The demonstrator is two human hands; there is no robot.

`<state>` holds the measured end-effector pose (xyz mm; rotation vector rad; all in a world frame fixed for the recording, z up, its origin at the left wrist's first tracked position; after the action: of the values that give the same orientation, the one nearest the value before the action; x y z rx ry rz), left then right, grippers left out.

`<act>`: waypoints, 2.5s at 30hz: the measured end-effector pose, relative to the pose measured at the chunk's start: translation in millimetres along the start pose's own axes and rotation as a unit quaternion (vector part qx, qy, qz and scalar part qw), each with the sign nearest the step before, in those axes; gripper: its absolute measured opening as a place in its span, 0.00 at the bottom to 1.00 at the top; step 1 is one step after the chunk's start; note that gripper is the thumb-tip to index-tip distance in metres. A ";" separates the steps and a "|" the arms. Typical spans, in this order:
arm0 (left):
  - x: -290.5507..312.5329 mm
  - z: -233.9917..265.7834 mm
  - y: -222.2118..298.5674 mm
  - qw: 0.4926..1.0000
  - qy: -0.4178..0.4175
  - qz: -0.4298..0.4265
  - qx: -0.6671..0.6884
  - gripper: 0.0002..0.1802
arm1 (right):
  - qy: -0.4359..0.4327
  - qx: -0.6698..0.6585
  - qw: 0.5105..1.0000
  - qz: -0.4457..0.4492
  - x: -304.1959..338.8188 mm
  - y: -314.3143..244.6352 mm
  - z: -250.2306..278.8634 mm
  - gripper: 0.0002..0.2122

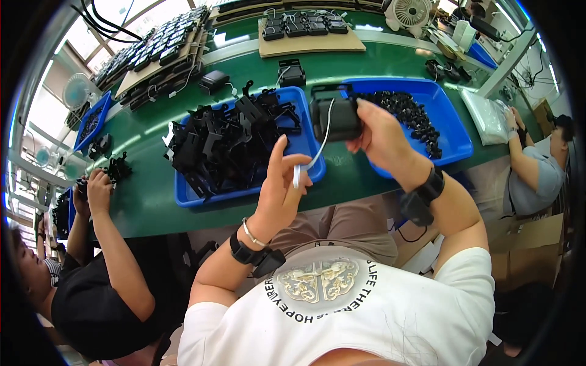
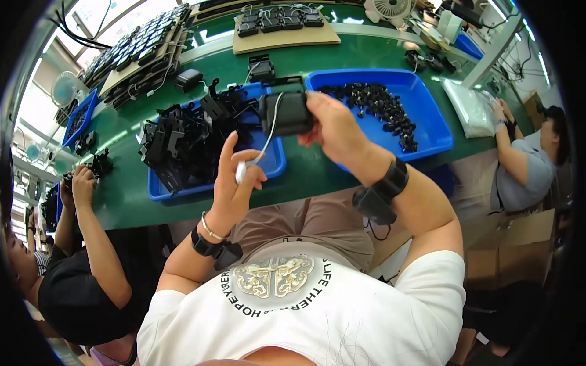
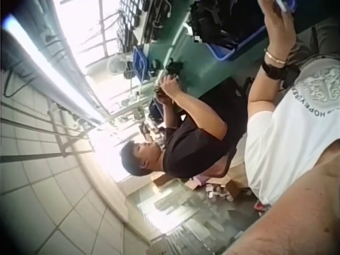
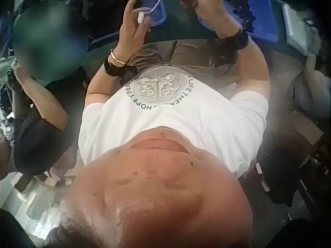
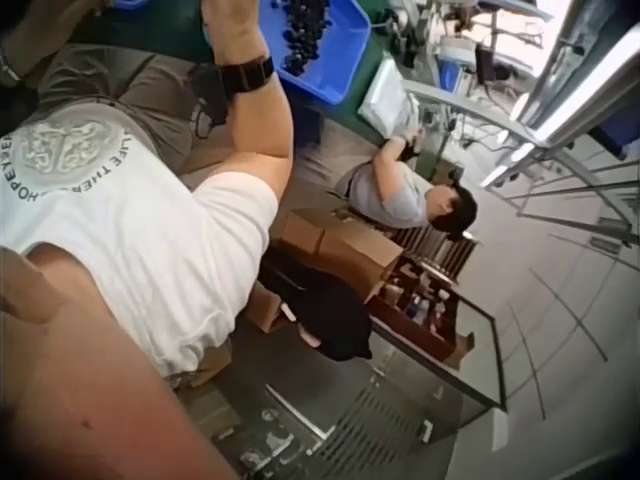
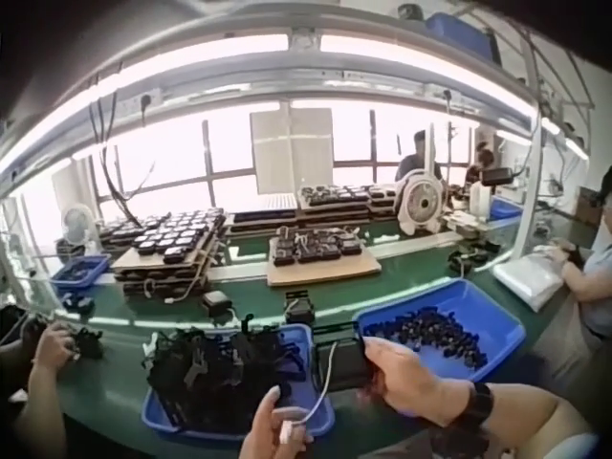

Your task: Assembling black plastic electronic housings by inserting wires and connecting internal components.

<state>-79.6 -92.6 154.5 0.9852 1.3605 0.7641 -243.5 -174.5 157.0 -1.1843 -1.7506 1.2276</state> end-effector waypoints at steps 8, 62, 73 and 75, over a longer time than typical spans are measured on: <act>52.8 10.2 35.3 0.945 -0.227 -0.152 -0.180 0.11 | 0.196 0.287 0.938 0.007 -135.4 -71.1 143.7 0.12; 44.5 76.0 14.6 0.950 -0.112 -0.056 -0.286 0.07 | 0.056 0.554 0.816 0.154 -198.5 -118.3 45.7 0.29; 64.2 -2.6 -22.8 0.942 -0.044 0.215 0.252 0.41 | -0.173 0.538 0.783 0.261 63.0 3.1 -137.5 0.32; 79.9 -0.9 -34.7 0.933 0.010 0.219 0.286 0.39 | -0.176 0.539 0.782 0.260 77.4 21.4 -138.4 0.32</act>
<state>-76.7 -35.3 89.0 1.7878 1.4303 0.7113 -141.3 -54.2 183.5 -0.7111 -0.5758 2.4244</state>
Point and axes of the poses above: each hand's wrist, its own x-axis away from the middle knuckle, its own z-axis out of the back of the hand, y = z × x, the point moved 10 cm from there along -x, towards the middle knuckle
